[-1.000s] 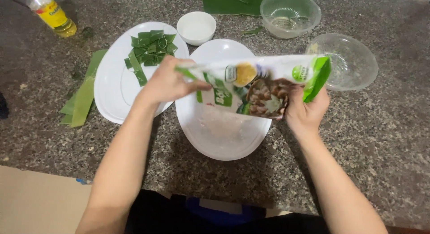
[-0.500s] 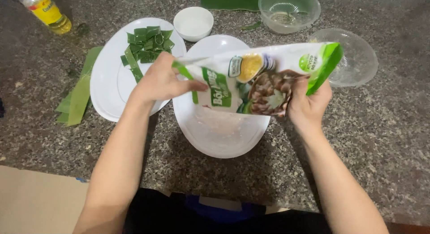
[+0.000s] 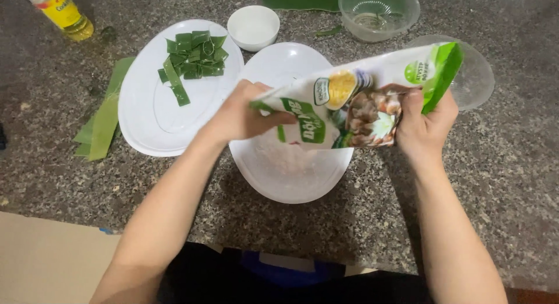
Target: Mixing white powder with liquid in a bowl using a spoon and then adding more powder from a bag to mix by hand.
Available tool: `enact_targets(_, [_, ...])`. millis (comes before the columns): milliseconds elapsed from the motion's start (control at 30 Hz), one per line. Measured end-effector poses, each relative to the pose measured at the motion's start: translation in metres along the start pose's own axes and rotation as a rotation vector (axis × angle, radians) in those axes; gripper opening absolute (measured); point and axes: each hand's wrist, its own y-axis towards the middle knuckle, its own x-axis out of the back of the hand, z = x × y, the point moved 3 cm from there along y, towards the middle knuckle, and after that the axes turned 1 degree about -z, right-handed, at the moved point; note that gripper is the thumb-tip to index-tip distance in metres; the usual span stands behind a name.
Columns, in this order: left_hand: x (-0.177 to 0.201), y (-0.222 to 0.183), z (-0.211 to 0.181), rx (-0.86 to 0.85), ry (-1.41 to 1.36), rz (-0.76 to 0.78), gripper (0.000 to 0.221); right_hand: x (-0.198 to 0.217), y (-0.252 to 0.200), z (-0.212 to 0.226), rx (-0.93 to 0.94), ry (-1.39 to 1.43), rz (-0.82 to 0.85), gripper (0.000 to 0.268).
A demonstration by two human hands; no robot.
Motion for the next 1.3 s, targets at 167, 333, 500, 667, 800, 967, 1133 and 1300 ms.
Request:
enact_targets(167, [-0.014,0.005,0.021,0.241,0.093,-0.112,0.022,0.000,0.004,0.015,0.023,-0.106,-0.036,0.040])
enact_targets(333, [-0.006,0.007,0.016,0.322,0.113,-0.167,0.041,0.001,0.001,0.015,0.054,-0.214,-0.062,0.049])
enact_targets(500, [-0.013,0.010,0.031,0.371,0.156,-0.189,0.029,0.001,0.003,0.016,0.044,-0.201,-0.085,0.051])
enact_targets(667, [-0.015,0.012,0.045,0.153,0.214,-0.283,0.029,0.000,-0.006,0.009,0.072,-0.256,-0.099,0.051])
enact_targets(800, [-0.016,0.012,0.079,0.153,0.409,-0.366,0.067,-0.008,-0.010,0.004,0.097,-0.242,-0.078,0.056])
enact_targets(967, [-0.014,0.006,0.082,0.072,0.434,-0.508,0.029,-0.008,-0.005,0.008,0.182,-0.128,-0.130,0.040])
enact_targets(1133, [0.003,0.006,0.056,-0.063,0.422,-0.548,0.023,-0.011,-0.003,0.013,0.150,-0.096,-0.149,0.043])
enact_targets(1300, [0.007,-0.001,0.028,-0.252,0.073,-0.417,0.017,-0.009,0.006,0.019,0.049,-0.027,-0.109,0.040])
